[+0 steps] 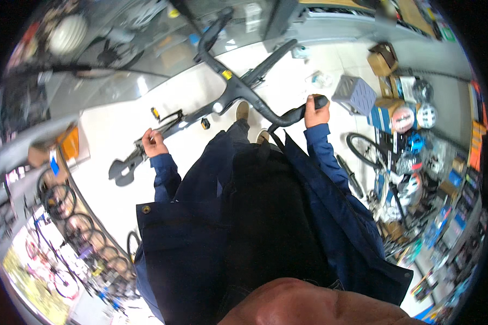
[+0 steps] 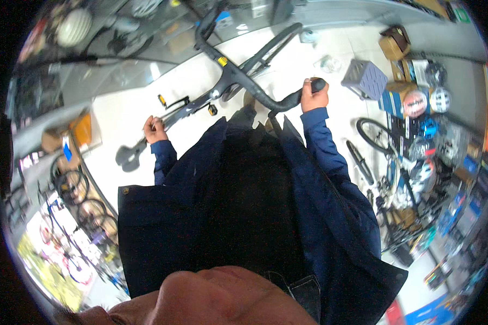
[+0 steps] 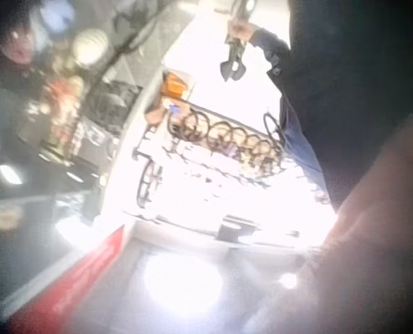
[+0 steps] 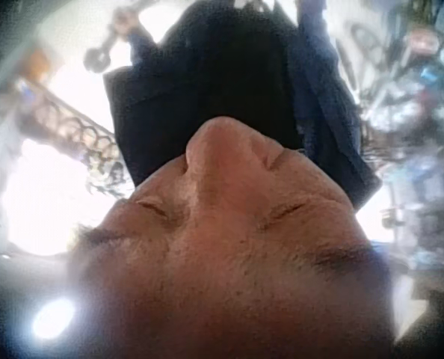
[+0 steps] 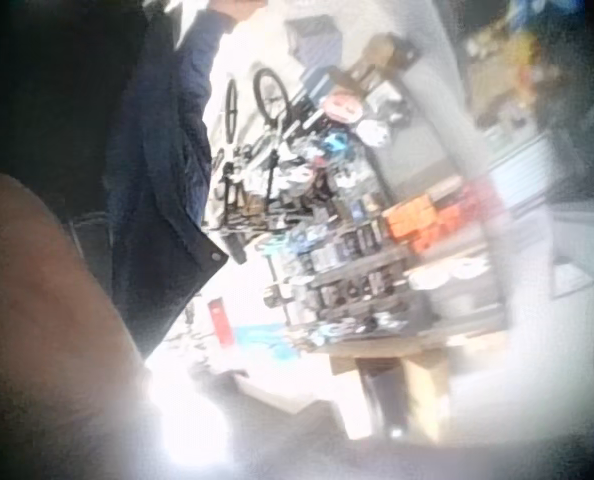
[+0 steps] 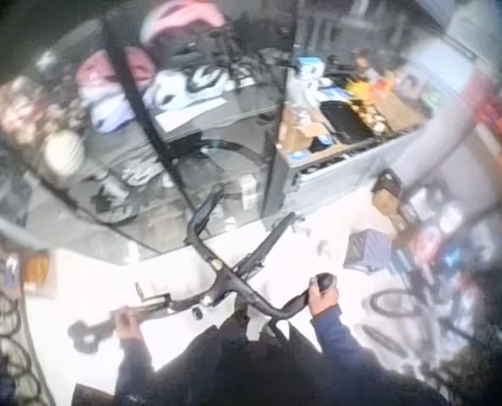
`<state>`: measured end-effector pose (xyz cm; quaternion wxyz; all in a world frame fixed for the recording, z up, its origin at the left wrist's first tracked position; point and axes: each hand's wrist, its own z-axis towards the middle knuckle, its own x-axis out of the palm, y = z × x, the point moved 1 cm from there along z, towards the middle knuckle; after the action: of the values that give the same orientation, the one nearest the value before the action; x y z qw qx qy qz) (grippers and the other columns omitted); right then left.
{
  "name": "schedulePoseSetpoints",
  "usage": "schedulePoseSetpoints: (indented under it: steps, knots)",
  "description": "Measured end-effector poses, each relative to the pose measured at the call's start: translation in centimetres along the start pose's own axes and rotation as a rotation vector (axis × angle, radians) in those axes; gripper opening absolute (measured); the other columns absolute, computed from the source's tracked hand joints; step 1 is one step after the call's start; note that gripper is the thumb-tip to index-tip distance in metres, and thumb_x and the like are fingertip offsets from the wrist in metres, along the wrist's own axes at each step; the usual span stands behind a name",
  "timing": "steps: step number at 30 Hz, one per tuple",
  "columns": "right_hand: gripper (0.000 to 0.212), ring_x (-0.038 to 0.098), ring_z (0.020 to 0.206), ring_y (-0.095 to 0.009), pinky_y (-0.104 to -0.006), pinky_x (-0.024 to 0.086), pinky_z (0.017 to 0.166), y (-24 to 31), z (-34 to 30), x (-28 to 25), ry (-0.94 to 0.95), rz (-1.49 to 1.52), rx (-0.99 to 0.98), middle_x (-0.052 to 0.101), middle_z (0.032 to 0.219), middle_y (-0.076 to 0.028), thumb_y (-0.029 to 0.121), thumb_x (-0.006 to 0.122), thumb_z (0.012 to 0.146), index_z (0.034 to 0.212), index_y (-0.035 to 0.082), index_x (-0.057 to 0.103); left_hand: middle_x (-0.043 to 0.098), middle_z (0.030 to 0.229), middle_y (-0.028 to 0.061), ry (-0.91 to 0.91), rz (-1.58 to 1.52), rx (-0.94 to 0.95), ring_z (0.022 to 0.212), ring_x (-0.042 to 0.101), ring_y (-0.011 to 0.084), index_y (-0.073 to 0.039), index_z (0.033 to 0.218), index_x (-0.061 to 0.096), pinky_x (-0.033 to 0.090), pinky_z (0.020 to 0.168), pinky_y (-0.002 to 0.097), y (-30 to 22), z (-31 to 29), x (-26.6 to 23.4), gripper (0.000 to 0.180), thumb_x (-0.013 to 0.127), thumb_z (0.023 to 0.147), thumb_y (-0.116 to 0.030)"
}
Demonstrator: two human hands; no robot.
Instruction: The person assembles a bicycle by attaching the handlebar stem and tightening it with an Allen key. They then install the seat post and adjust the handlebar position. The person uses a small green container and a white cloth during the process.
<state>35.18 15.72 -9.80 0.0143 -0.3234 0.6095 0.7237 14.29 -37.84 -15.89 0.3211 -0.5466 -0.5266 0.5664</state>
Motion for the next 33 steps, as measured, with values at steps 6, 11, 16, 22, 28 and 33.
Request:
schedulePoseSetpoints:
  steps: [6,11,16,22,28,33]
  knots:
    - [0.042,0.072,0.09,-0.036,-0.0436,0.055,0.085,-0.3,0.8,0.7,-0.017,-0.107,0.006,0.073,0.096,-0.02,0.037,0.075,0.092,0.108,0.0,0.063,0.058,0.131,0.0078,-0.565,-0.017,-0.394,0.102,0.063,0.0223,-0.014,0.141,0.046,0.058,0.075,0.0395,7.1,-7.0,-14.9,0.06,0.079,0.092,-0.023]
    - [0.055,0.072,0.093,-0.038,-0.0447,0.055,0.087,-0.9,1.0,1.3,-0.013,-0.042,0.033,0.073,0.098,-0.021,0.046,0.077,0.089,0.112,-0.002,0.063,0.04,0.158,0.0161,-0.661,-0.352,-0.618,0.132,0.053,0.0415,-0.021,0.159,0.027,0.06,0.089,0.0556,6.3,-6.4,-19.5,0.093,0.083,0.087,-0.037]
    - [0.068,0.071,0.094,-0.038,-0.0448,0.055,0.089,1.7,1.9,-0.9,0.032,-0.247,-0.096,0.072,0.104,-0.021,0.054,0.085,0.081,0.113,-0.003,0.064,0.043,0.155,0.0119,-0.645,-0.486,-0.594,0.123,0.056,0.0381,-0.017,0.149,0.047,0.062,0.088,0.059,6.0,-0.7,-22.4,0.077,0.079,0.088,-0.051]
    - [0.056,0.069,0.082,-0.031,-0.0395,0.056,0.077,8.6,-1.0,3.3,0.388,-0.357,-0.434,0.072,0.101,-0.014,0.051,0.088,0.079,0.105,0.003,0.072,0.061,0.141,0.0054,-0.407,-0.785,-0.428,0.12,0.064,0.0324,-0.021,0.144,0.055,0.061,0.09,0.0547,8.2,4.0,-25.1,0.069,0.06,0.093,-0.068]
    - [0.058,0.063,0.073,-0.015,-0.0311,0.052,0.07,7.0,-6.1,12.0,0.959,-0.228,-0.006,0.069,0.078,-0.006,0.059,0.081,0.085,0.098,0.002,0.075,0.071,0.126,0.007,-0.287,-0.846,-0.577,0.114,0.067,0.0341,-0.02,0.134,0.067,0.058,0.094,0.0623,11.8,4.1,-31.7,0.069,0.048,0.096,-0.075]
    - [0.037,0.058,0.071,-0.008,-0.026,0.046,0.064,5.5,-10.5,10.9,0.887,0.034,0.207,0.069,0.081,-0.001,0.036,0.082,0.093,0.101,0.0,0.075,0.062,0.146,0.011,-0.278,-0.837,-0.727,0.132,0.058,0.0389,-0.016,0.147,0.058,0.047,0.108,0.0668,12.8,3.4,-35.8,0.08,0.058,0.092,-0.075]
